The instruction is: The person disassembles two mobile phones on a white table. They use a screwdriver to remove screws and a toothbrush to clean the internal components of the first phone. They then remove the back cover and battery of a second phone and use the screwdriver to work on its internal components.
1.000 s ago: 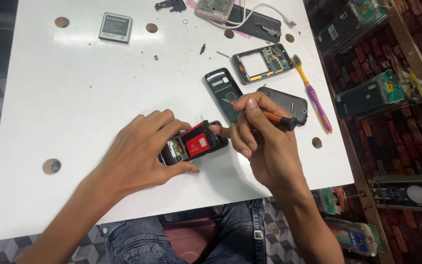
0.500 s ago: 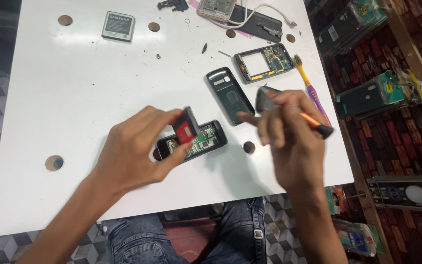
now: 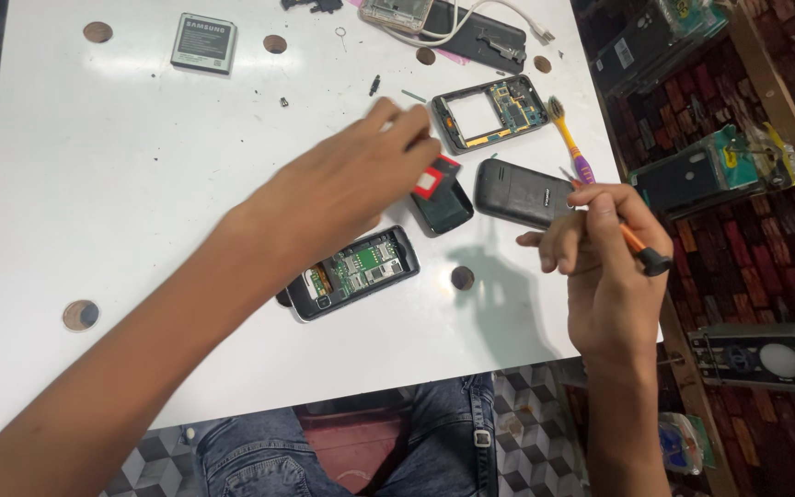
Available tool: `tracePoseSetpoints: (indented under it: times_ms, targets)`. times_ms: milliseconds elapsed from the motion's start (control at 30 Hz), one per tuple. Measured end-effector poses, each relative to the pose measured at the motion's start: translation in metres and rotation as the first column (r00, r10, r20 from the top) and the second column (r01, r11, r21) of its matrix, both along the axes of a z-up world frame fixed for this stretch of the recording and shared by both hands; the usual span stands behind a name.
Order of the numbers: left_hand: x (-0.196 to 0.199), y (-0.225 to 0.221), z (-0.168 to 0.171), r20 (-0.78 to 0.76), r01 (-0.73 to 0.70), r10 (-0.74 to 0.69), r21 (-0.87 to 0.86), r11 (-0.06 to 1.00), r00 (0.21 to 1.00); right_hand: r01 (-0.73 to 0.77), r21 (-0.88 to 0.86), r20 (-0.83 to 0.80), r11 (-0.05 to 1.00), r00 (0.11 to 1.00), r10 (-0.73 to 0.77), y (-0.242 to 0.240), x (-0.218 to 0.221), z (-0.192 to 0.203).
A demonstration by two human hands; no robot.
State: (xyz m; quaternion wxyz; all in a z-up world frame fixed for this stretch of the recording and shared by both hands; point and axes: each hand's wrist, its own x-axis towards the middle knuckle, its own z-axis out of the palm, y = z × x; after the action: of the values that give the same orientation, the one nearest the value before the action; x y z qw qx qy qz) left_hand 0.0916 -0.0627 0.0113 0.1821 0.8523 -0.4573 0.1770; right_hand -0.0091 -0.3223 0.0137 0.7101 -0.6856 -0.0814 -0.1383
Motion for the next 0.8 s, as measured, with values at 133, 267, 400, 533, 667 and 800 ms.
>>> tracePoseSetpoints:
  times_ms: [133, 267, 400, 533, 667, 800]
  targets:
    - [0.013, -0.020, -0.005, -0.051, 0.067, -0.064, 0.074, 0.995, 0.997, -0.013, -0.049, -0.037, 0.999, 0.999, 0.011, -0.005, 0.000, -0.003]
    - [0.013, -0.018, -0.007, -0.160, -0.064, 0.092, 0.173, 0.983, 0.983, -0.043, -0.046, -0.045, 0.998, 0.998, 0.041, -0.013, 0.000, -0.007]
    - [0.014, 0.003, 0.000, -0.240, -0.228, 0.311, 0.319, 0.920, 0.920, -0.026, -0.067, -0.066, 0.997, 0.998, 0.021, -0.015, -0.001, -0.011]
    - [0.012, 0.026, 0.005, -0.159, -0.350, 0.420, 0.338, 0.873, 0.893, -0.037, -0.067, -0.086, 0.997, 0.996, 0.031, -0.014, -0.001, -0.013]
    - [0.012, 0.041, 0.003, -0.127, -0.411, 0.473, 0.334, 0.848, 0.872, -0.062, -0.062, -0.080, 0.996, 0.995, 0.057, -0.010, 0.000, -0.015]
    - [0.015, 0.050, -0.001, -0.093, -0.421, 0.454, 0.243, 0.874, 0.886, -0.070, -0.079, -0.112, 0.994, 0.992, 0.061, -0.006, -0.001, -0.014]
